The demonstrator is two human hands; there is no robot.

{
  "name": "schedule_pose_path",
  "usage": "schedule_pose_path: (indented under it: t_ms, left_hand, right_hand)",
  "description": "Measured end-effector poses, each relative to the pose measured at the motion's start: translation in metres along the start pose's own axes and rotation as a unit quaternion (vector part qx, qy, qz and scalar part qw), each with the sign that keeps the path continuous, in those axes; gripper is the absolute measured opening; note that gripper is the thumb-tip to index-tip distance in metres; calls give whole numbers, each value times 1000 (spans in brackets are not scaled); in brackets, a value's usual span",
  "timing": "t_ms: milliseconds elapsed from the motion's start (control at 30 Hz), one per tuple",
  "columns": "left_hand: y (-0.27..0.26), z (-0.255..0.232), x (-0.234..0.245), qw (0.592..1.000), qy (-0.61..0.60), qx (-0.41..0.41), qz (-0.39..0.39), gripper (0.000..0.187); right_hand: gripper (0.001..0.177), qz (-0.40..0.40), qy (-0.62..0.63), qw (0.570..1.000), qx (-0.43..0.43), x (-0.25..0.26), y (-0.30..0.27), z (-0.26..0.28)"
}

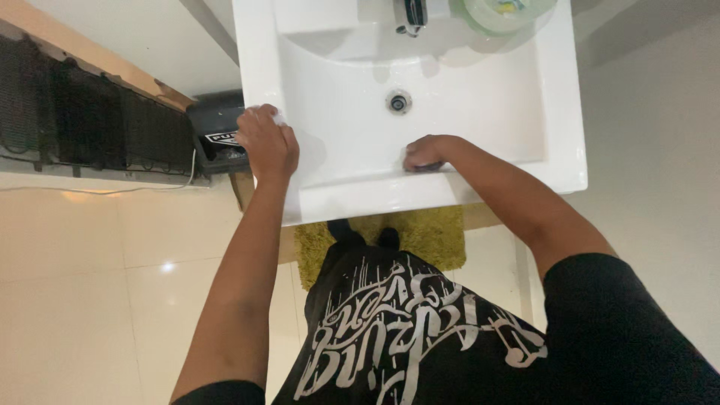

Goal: The person cleans the white bathroom sink by scrubbing the basin, faucet, and edges with a sponge and then rinsing the surfaces.

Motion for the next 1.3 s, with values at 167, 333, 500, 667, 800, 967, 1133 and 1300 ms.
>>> schedule_pose_path:
  t_ms: [167, 333, 500, 667, 800, 967, 1133, 1300]
  left_hand:
    - [-2, 3, -2, 1000, 18, -10, -17, 34]
    - [-3, 2, -1, 1000, 20, -16, -17, 32]
    - [-3, 2, -1, 999, 23, -21, -26, 32]
    - [-2, 0, 2, 998, 15, -42, -50, 32]
    - [-2, 0, 2, 998, 5, -52, -44, 30]
    - [-2, 1, -1, 998, 0, -59, -37, 30]
    - [-2, 3, -5, 999, -1, -47, -20, 27]
    - [-2, 2, 1, 994, -63, -64, -58, 27]
  right_hand:
    - [72, 71, 156, 981, 91, 2, -62, 84]
    - [64, -17, 152, 974, 165, 11, -107, 76]
    - [57, -126, 178, 965, 143, 15, -151, -9]
    - [39, -271, 170, 940, 117, -2, -168, 5]
    - [27, -375, 119, 896, 204, -20, -164, 96]
    - [24, -418, 87, 867, 257, -30, -155, 116]
    - [20, -446, 114, 885, 74, -15, -163, -16]
    - [20, -539, 169, 823, 65, -28, -172, 31]
Point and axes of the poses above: each hand's wrist, its own y-axis towards the middle knuckle, its own x-axis out of the back of the hand, z = x × y, the point moved 7 cm from there along y, towards the middle knuckle, and after that the axes turned 11 degrees about -x, right-handed, at the moved point
